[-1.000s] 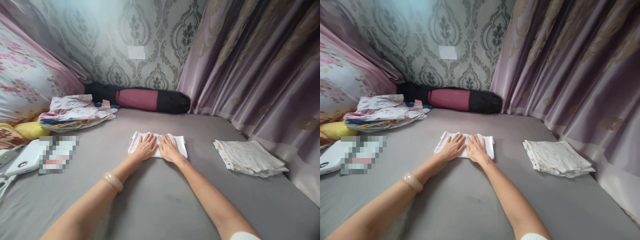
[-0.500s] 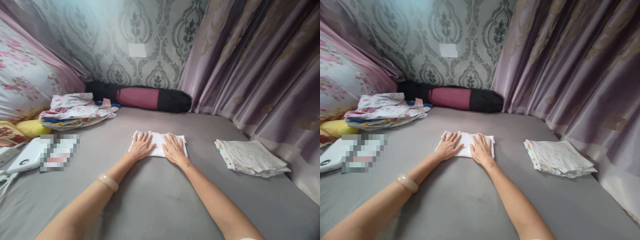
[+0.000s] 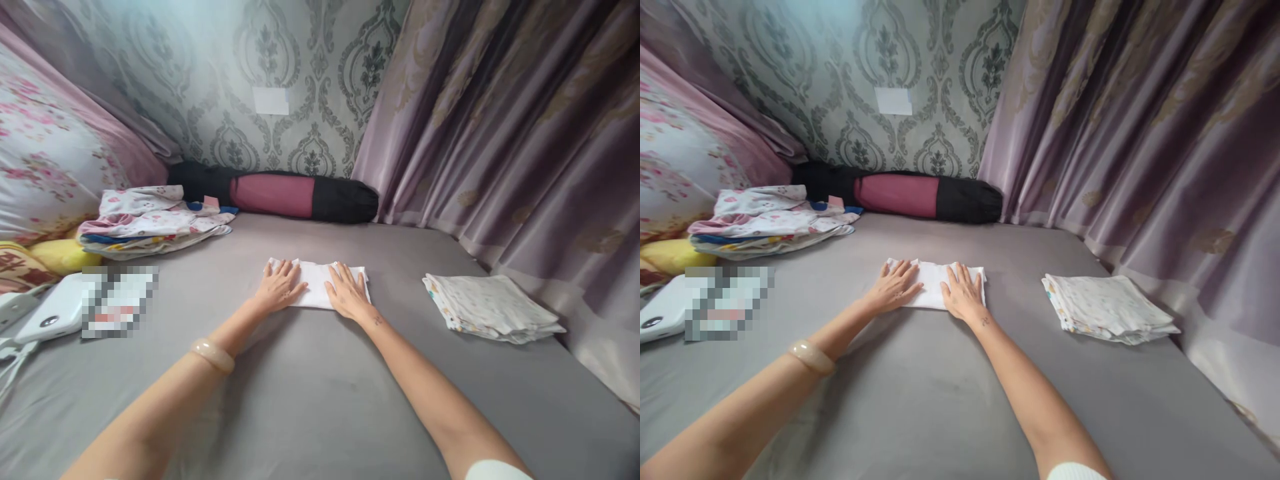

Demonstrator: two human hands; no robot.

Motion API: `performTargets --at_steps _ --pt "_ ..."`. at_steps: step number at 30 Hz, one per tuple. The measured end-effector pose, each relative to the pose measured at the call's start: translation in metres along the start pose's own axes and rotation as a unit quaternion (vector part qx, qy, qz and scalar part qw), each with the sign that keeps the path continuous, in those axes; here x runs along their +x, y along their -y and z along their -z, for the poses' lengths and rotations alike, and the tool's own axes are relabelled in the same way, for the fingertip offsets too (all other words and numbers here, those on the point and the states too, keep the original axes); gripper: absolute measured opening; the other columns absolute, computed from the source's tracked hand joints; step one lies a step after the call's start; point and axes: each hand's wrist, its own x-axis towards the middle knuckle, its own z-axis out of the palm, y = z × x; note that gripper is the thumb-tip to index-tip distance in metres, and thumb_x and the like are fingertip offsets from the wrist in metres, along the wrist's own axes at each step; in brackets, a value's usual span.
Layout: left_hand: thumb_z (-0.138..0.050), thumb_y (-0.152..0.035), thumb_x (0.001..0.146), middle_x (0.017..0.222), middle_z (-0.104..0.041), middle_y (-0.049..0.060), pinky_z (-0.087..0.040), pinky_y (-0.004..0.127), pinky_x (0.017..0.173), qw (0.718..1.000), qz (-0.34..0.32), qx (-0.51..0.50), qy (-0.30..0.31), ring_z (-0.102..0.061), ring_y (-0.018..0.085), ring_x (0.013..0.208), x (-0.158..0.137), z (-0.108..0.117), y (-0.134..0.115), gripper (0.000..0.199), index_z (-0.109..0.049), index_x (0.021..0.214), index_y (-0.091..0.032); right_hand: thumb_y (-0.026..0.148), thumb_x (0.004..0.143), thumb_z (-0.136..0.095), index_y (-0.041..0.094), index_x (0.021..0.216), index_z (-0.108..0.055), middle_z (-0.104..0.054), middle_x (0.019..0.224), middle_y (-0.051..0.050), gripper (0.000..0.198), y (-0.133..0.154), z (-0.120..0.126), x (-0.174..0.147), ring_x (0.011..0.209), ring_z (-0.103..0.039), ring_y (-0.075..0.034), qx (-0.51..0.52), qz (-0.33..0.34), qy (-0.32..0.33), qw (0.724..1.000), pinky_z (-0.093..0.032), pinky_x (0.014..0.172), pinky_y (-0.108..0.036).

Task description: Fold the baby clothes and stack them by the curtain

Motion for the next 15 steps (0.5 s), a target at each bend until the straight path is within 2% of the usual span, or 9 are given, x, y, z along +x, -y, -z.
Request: performTargets --at_steps 4,9,15 --pt "-0.027 -0.052 0.097 0.151 -0.038 0.018 -0.014 0.059 0.114 0.999 0.036 0.009 -0.013 -0.027 0.032 0.143 -0.001 -0.003 0.01 0.059 -0.041 0.142 -0.017 0.043 0.1 -0.021 0.012 0.152 -0.026 -0.02 0.159 -0.015 0.061 -0.009 0.001 -0.003 0.147 -0.014 -0.026 -0.021 -0.011 -0.02 1.0 -0.002 0.117 -0.051" --pt "-0.022 -0.052 0.098 0.152 -0.037 0.016 -0.019 0.059 0.113 0.998 0.06 -0.007 -0.001 -0.026 0.031 0.144 -0.003 -0.013 0.015 0.058 -0.04 0.142 -0.019 0.044 0.1 -0.019 0.01 0.152 -0.025 -0.022 0.159 -0.015 0.063 -0.016 -0.007 -0.003 0.147 -0.017 -0.026 -0.014 -0.03 -0.006 0.999 -0.004 0.118 -0.048" --pt "-0.02 -0.052 0.098 0.153 -0.035 0.017 -0.019 0.058 0.113 0.998 0.068 -0.013 0.008 -0.024 0.031 0.145 -0.003 -0.013 0.014 0.061 -0.038 0.144 -0.017 0.045 0.1 -0.019 0.011 0.152 -0.025 -0.022 0.159 -0.013 0.062 -0.016 -0.012 -0.002 0.147 -0.016 -0.026 -0.015 -0.031 -0.011 0.999 -0.003 0.118 -0.048"
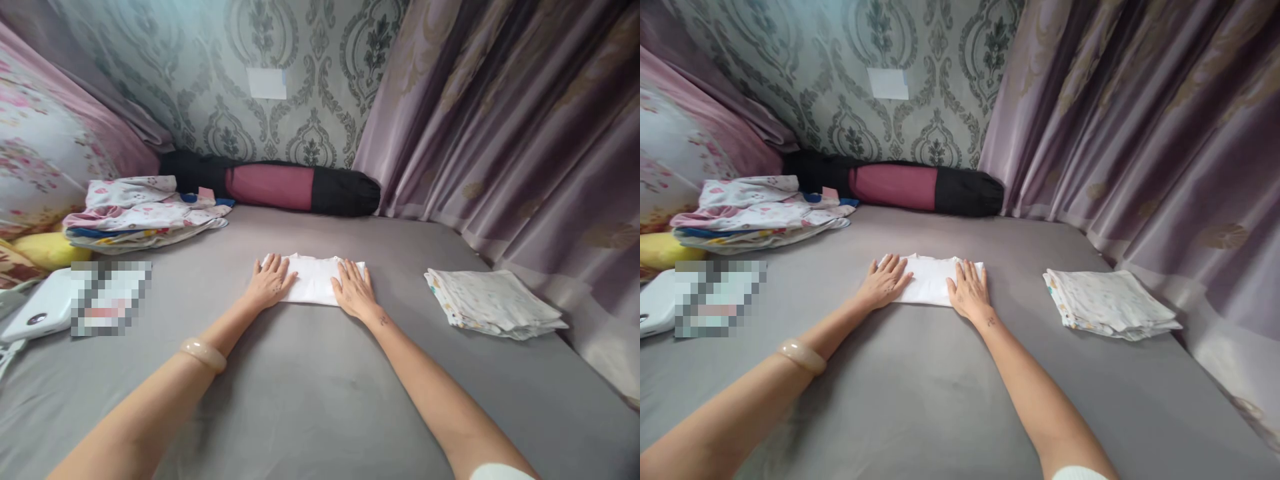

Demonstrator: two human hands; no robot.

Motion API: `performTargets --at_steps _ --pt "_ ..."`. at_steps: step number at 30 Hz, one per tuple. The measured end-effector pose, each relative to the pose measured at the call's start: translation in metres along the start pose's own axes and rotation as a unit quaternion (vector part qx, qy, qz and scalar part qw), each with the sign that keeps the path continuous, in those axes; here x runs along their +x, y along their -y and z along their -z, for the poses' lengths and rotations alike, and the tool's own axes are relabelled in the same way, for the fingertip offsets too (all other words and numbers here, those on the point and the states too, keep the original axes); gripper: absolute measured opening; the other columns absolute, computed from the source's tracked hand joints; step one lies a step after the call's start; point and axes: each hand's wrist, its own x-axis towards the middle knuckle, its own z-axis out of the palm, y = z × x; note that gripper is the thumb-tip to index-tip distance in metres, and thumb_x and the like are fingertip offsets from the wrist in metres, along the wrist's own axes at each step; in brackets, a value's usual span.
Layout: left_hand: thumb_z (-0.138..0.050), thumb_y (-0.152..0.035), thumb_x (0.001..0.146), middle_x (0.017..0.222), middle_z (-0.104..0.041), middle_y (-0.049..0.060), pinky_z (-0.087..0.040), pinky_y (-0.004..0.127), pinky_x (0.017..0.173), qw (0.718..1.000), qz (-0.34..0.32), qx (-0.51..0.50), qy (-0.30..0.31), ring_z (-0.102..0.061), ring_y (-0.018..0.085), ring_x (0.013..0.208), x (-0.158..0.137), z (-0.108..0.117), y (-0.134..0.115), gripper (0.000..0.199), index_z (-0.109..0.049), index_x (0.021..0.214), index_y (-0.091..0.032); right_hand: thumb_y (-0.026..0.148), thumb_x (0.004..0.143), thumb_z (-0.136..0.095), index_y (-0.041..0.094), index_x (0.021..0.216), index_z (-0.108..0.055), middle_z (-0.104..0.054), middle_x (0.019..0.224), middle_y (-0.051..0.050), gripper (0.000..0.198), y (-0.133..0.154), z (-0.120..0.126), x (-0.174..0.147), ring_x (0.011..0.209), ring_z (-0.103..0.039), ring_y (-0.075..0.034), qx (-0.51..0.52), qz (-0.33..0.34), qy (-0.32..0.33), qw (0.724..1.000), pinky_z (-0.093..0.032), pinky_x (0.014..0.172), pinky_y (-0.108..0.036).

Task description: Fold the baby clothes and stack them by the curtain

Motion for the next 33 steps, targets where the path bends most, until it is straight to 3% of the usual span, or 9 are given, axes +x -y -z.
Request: performTargets --at_steps 7,13,18,24,28,33 --pt "-0.02 -0.052 0.098 0.154 -0.034 0.015 -0.019 0.059 0.113 1.0 -0.013 -0.004 0.01 -0.022 0.031 0.145 0.0 0.001 0.005 0.06 -0.04 0.143 -0.018 0.046 0.1 -0.017 0.012 0.153 -0.024 -0.02 0.159 -0.013 0.063 -0.001 0.005 0.0 0.147 -0.015 -0.025 0.003 0.003 0.021 1.0 -0.005 0.118 -0.048" --pt "-0.022 -0.049 0.098 0.155 -0.032 0.014 -0.013 0.055 0.117 0.999 0.007 -0.006 -0.034 -0.019 0.028 0.147 -0.004 0.002 0.021 0.06 -0.041 0.144 -0.015 0.045 0.1 -0.015 0.007 0.153 -0.022 -0.013 0.16 -0.015 0.065 -0.016 0.013 -0.002 0.148 -0.01 -0.025 -0.015 -0.033 0.011 0.999 -0.005 0.118 -0.049" --pt "-0.019 -0.051 0.097 0.156 -0.03 0.016 -0.022 0.049 0.117 0.999 0.016 -0.029 -0.004 -0.025 0.027 0.145 -0.002 -0.006 0.031 0.066 -0.037 0.146 -0.011 0.044 0.099 -0.016 0.002 0.152 -0.019 -0.014 0.16 -0.015 0.068 -0.027 0.009 -0.002 0.148 -0.012 -0.025 -0.005 -0.056 0.034 0.998 -0.009 0.119 -0.046" --pt "-0.019 -0.051 0.097 0.156 -0.03 0.017 -0.021 0.046 0.117 0.999 0.016 -0.045 -0.003 -0.026 0.024 0.145 -0.003 -0.006 0.03 0.065 -0.036 0.145 -0.01 0.045 0.098 -0.016 0.001 0.152 -0.019 -0.013 0.16 -0.015 0.069 -0.027 0.005 -0.001 0.148 -0.013 -0.025 -0.001 -0.059 0.037 0.998 -0.012 0.119 -0.044" --pt "-0.023 -0.046 0.098 0.154 -0.034 0.015 -0.022 0.044 0.117 0.998 0.016 -0.062 -0.025 -0.028 0.022 0.144 -0.006 -0.003 0.029 0.058 -0.038 0.143 -0.013 0.045 0.098 -0.017 0.002 0.152 -0.019 -0.014 0.16 -0.016 0.069 -0.027 0.008 -0.001 0.148 -0.013 -0.025 -0.009 -0.059 0.048 0.997 -0.012 0.119 -0.045" --pt "-0.026 -0.041 0.098 0.148 -0.046 0.01 -0.03 0.038 0.115 0.986 0.051 -0.119 -0.104 -0.039 0.021 0.138 -0.006 -0.008 0.033 0.05 -0.05 0.135 -0.018 0.044 0.099 -0.018 0.003 0.151 -0.024 -0.015 0.159 -0.017 0.067 -0.02 0.018 0.0 0.148 -0.012 -0.027 -0.028 -0.046 0.039 0.998 -0.007 0.118 -0.05"
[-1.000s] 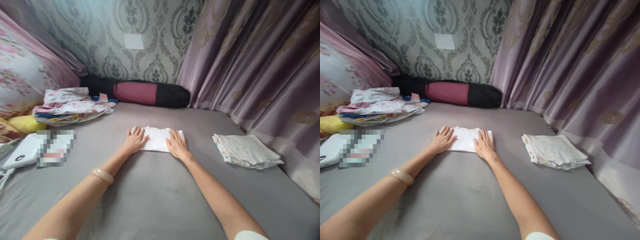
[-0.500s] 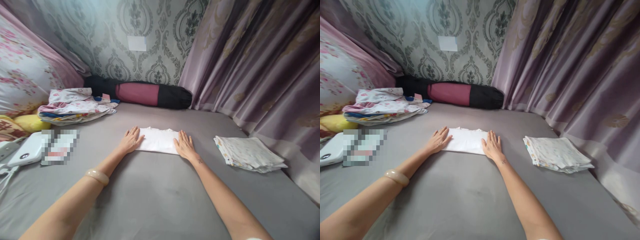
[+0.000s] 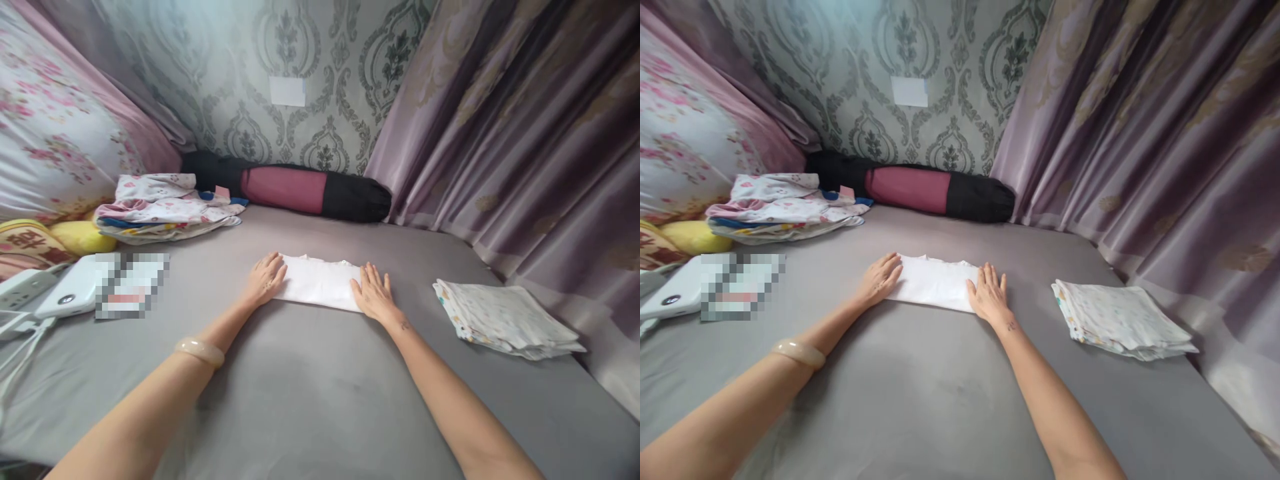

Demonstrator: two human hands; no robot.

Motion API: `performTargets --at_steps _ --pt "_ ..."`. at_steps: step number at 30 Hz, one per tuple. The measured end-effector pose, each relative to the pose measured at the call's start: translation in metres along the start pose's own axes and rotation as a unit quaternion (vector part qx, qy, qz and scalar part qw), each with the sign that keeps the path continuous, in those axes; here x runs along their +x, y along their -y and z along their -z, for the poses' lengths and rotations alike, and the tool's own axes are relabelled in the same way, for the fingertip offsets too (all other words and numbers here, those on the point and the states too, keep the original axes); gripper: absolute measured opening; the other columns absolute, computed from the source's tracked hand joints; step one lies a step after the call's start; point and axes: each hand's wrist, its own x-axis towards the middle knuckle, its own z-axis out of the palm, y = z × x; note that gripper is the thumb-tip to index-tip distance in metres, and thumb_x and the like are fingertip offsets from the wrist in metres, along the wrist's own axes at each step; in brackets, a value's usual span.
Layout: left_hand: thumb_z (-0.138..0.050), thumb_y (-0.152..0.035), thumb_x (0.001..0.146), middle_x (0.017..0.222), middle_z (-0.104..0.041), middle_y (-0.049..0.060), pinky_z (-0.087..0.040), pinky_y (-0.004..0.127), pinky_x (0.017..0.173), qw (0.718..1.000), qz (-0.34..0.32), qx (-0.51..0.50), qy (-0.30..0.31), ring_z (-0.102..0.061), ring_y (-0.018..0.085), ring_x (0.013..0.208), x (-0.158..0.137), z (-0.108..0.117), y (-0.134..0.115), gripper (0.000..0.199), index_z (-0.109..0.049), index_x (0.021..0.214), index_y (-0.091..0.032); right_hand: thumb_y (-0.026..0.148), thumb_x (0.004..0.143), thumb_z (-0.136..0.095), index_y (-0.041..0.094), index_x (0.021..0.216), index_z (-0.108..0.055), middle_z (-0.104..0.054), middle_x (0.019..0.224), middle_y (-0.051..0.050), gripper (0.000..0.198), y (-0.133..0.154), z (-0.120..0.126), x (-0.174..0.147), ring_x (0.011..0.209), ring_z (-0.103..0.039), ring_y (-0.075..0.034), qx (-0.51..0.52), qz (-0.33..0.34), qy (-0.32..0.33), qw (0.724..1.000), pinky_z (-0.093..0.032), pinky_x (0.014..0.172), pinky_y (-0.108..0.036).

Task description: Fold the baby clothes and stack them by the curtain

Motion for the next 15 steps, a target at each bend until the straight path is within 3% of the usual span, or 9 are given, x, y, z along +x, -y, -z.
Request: performTargets --at_steps 5,15 --pt "-0.028 -0.038 0.096 0.14 -0.054 0.01 -0.035 0.04 0.113 0.998 0.025 -0.02 -0.051 -0.046 0.021 0.133 0.001 -0.004 0.009 0.047 -0.058 0.127 -0.019 0.044 0.1 -0.016 0.003 0.152 -0.021 -0.015 0.16 -0.015 0.067 0.011 0.002 0.001 0.148 -0.013 -0.025 0.002 0.02 -0.024 1.0 -0.006 0.119 -0.048" --pt "-0.036 -0.026 0.093 0.14 -0.054 0.008 -0.035 0.04 0.111 0.999 0.035 0.004 -0.034 -0.045 0.022 0.132 0.0 -0.003 0.008 0.043 -0.058 0.13 -0.024 0.043 0.1 -0.015 0.004 0.151 -0.025 -0.019 0.159 -0.014 0.065 0.008 -0.022 0.008 0.147 -0.015 -0.025 -0.007 -0.001 -0.02 1.0 -0.009 0.119 -0.05"
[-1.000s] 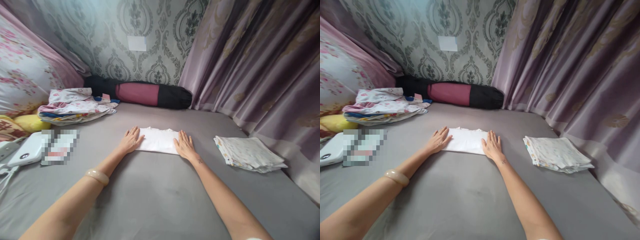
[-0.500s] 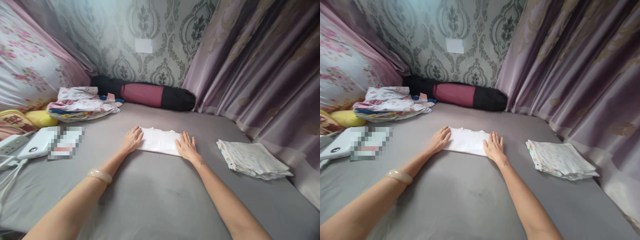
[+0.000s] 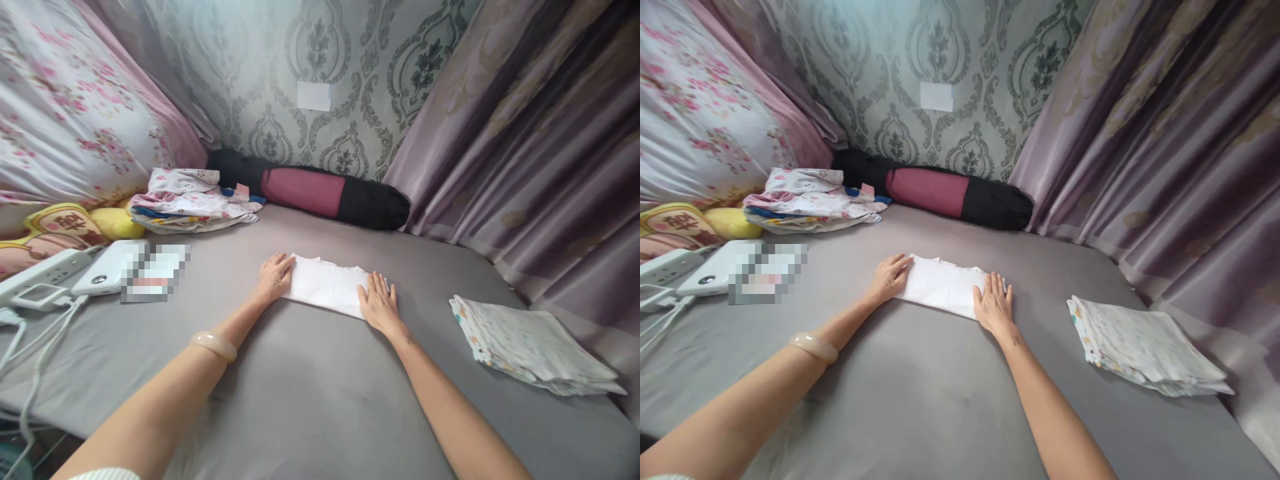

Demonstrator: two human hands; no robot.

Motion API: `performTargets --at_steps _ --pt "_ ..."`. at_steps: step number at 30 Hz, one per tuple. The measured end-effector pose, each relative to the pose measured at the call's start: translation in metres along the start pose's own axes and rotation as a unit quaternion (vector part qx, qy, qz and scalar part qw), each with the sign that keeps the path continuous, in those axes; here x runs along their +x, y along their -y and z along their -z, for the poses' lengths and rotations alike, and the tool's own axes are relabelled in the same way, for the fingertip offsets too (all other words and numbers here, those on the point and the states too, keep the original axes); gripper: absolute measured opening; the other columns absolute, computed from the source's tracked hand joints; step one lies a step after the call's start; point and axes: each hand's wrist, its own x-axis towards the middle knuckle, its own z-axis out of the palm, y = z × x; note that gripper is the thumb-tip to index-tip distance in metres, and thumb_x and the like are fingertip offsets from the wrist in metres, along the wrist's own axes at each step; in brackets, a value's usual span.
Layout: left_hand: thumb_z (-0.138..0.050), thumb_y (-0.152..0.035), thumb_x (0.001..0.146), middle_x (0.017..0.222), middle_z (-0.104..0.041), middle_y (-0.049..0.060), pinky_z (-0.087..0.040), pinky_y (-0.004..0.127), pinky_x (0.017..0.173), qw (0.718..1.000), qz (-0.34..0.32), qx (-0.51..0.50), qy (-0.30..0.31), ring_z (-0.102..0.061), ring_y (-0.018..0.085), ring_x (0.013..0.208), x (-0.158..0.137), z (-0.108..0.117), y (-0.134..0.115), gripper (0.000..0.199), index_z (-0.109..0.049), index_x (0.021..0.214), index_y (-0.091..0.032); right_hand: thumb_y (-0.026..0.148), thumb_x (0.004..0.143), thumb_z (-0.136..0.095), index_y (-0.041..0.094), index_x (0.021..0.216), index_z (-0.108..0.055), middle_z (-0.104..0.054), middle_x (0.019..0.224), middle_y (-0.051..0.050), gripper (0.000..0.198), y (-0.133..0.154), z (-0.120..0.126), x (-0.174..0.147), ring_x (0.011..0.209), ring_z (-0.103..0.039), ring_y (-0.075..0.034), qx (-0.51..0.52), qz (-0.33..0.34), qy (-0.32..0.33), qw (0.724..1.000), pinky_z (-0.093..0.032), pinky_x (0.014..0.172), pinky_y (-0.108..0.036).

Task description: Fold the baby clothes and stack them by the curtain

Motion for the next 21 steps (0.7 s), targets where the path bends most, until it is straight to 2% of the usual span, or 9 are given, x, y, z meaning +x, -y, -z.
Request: performTargets --at_steps 7,13,17,21 --pt "-0.038 -0.025 0.093 0.138 -0.055 0.009 -0.033 0.044 0.111 1.0 0.004 -0.029 0.002 -0.045 0.025 0.132 -0.001 0.0 -0.003 0.041 -0.059 0.128 -0.025 0.043 0.1 -0.018 0.003 0.151 -0.026 -0.021 0.158 -0.015 0.065 0.006 0.013 0.0 0.147 -0.016 -0.026 -0.014 -0.008 0.024 1.0 -0.008 0.118 -0.051" --pt "-0.039 -0.023 0.092 0.135 -0.058 0.01 -0.034 0.044 0.108 0.999 -0.011 -0.045 -0.01 -0.048 0.024 0.129 0.0 -0.002 -0.002 0.04 -0.059 0.127 -0.023 0.04 0.101 -0.019 0.005 0.151 -0.027 -0.02 0.159 -0.015 0.062 0.036 0.02 0.0 0.147 -0.015 -0.026 -0.001 0.035 -0.012 0.999 -0.007 0.118 -0.051" --pt "-0.039 -0.023 0.092 0.134 -0.059 0.008 -0.034 0.045 0.108 0.998 -0.006 -0.06 -0.009 -0.047 0.025 0.13 0.0 -0.004 0.0 0.04 -0.059 0.128 -0.024 0.042 0.101 -0.018 0.009 0.151 -0.027 -0.019 0.159 -0.015 0.061 0.053 0.018 0.002 0.147 -0.015 -0.026 0.026 0.064 0.001 0.998 -0.011 0.118 -0.05" --pt "-0.038 -0.023 0.092 0.135 -0.059 0.008 -0.033 0.047 0.108 0.997 -0.002 -0.072 -0.008 -0.046 0.026 0.132 0.001 -0.004 0.0 0.04 -0.059 0.127 -0.022 0.043 0.101 -0.019 0.01 0.152 -0.027 -0.019 0.159 -0.013 0.061 0.056 0.009 0.003 0.148 -0.013 -0.025 0.023 0.073 0.001 0.997 -0.01 0.118 -0.049"
